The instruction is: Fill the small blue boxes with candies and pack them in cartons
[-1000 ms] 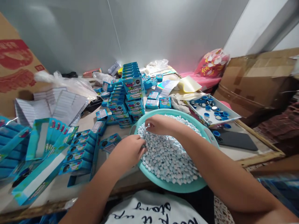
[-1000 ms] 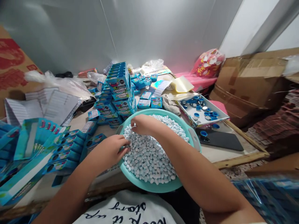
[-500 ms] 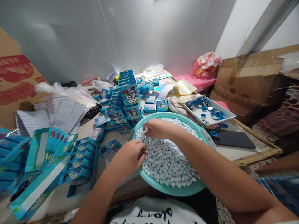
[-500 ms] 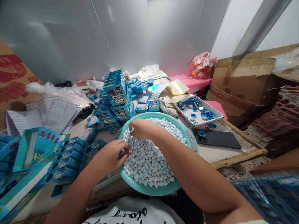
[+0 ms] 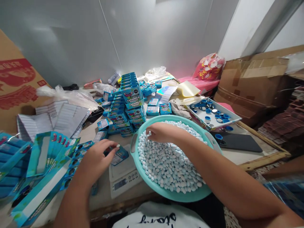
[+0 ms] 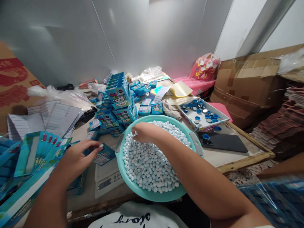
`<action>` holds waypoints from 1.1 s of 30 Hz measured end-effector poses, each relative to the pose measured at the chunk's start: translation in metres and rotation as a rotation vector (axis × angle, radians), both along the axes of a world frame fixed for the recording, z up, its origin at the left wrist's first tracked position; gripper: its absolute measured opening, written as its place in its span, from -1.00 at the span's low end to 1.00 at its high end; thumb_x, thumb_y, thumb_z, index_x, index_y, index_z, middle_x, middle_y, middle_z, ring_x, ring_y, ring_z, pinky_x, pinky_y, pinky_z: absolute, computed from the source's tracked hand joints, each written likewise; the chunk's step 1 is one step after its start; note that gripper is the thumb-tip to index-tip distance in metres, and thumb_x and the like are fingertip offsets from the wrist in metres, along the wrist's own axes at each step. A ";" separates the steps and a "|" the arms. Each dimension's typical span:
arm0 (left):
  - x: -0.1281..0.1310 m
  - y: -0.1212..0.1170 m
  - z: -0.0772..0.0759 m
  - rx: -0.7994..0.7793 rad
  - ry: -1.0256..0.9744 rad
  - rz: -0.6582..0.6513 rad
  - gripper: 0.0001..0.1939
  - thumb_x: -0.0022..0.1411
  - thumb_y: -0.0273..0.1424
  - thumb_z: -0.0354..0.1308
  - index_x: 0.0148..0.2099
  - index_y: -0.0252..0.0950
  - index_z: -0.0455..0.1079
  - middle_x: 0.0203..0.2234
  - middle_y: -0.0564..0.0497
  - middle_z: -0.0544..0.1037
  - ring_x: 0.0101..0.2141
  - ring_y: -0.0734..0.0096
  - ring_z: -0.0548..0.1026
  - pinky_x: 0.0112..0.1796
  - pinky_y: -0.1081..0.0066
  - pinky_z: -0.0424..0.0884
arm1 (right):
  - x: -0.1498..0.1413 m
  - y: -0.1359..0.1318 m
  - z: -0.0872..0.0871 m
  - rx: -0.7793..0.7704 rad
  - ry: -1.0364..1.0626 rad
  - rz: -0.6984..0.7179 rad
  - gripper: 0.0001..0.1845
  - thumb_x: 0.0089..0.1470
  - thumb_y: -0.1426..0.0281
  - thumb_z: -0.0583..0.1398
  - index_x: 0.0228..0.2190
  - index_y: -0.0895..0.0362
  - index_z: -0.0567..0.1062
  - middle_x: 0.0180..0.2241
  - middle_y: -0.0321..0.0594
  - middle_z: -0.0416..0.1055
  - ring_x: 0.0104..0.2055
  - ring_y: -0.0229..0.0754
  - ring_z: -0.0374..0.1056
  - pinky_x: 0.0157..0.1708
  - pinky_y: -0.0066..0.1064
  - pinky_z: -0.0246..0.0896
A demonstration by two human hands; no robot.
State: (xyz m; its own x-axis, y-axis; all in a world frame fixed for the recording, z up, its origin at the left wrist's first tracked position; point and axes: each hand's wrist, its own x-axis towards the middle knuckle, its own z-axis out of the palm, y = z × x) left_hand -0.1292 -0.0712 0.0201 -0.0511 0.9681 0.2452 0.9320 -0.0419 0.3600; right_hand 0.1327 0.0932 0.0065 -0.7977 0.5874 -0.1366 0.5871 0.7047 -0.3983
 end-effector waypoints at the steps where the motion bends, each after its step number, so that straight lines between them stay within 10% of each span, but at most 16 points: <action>1: -0.011 -0.004 -0.001 -0.003 0.018 0.042 -0.77 0.31 -0.15 0.21 -0.17 -0.15 0.60 -0.23 -0.02 0.67 -0.24 0.20 0.61 -0.25 0.34 0.47 | 0.000 -0.001 0.002 -0.006 -0.007 -0.002 -0.64 0.20 0.28 0.23 0.00 0.07 0.60 0.01 -0.12 0.59 -0.09 -0.03 0.51 -0.27 -0.39 0.26; 14: -0.047 -0.025 -0.017 0.056 0.005 0.094 -0.64 0.29 -0.04 0.20 -0.15 -0.18 0.63 -0.22 -0.07 0.65 -0.24 0.19 0.61 -0.24 0.33 0.51 | -0.003 -0.006 0.008 -0.023 -0.042 -0.031 -0.69 0.23 0.26 0.21 -0.04 0.03 0.62 -0.06 -0.15 0.61 -0.13 -0.06 0.50 -0.29 -0.40 0.23; 20: 0.001 -0.018 -0.001 0.202 -0.109 0.038 -0.75 0.36 -0.22 0.20 -0.02 -0.16 0.60 -0.15 -0.05 0.58 -0.12 0.24 0.56 -0.22 0.37 0.50 | -0.005 -0.006 0.004 -0.033 -0.047 -0.016 -0.70 0.24 0.33 0.18 -0.06 0.10 0.62 -0.13 -0.13 0.64 -0.21 -0.10 0.51 -0.33 -0.39 0.23; 25: 0.054 0.000 -0.006 -0.087 -0.183 -0.351 -0.76 0.40 -0.37 0.18 0.05 -0.17 0.59 -0.12 -0.03 0.60 -0.13 0.31 0.56 -0.10 0.37 0.46 | -0.005 -0.008 0.003 -0.016 -0.020 0.005 -0.71 0.25 0.34 0.18 -0.06 0.13 0.61 -0.14 -0.12 0.63 -0.20 -0.09 0.50 -0.31 -0.39 0.21; 33: 0.077 0.021 -0.025 -0.223 -0.085 -0.503 -0.82 0.39 -0.41 0.20 -0.05 -0.23 0.62 -0.12 -0.05 0.65 -0.09 0.24 0.54 -0.06 0.32 0.40 | -0.005 -0.013 0.013 -0.024 -0.046 -0.007 -0.78 0.26 0.39 0.19 -0.12 0.13 0.61 -0.15 -0.13 0.63 -0.21 -0.12 0.48 -0.35 -0.42 0.14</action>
State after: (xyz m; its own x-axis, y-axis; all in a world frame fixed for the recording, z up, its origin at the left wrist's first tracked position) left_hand -0.0520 -0.0505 -0.0048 0.4199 0.9064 0.0468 0.7840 -0.3882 0.4844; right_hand 0.1281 0.0804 0.0197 -0.7862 0.5889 -0.1872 0.6101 0.6914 -0.3870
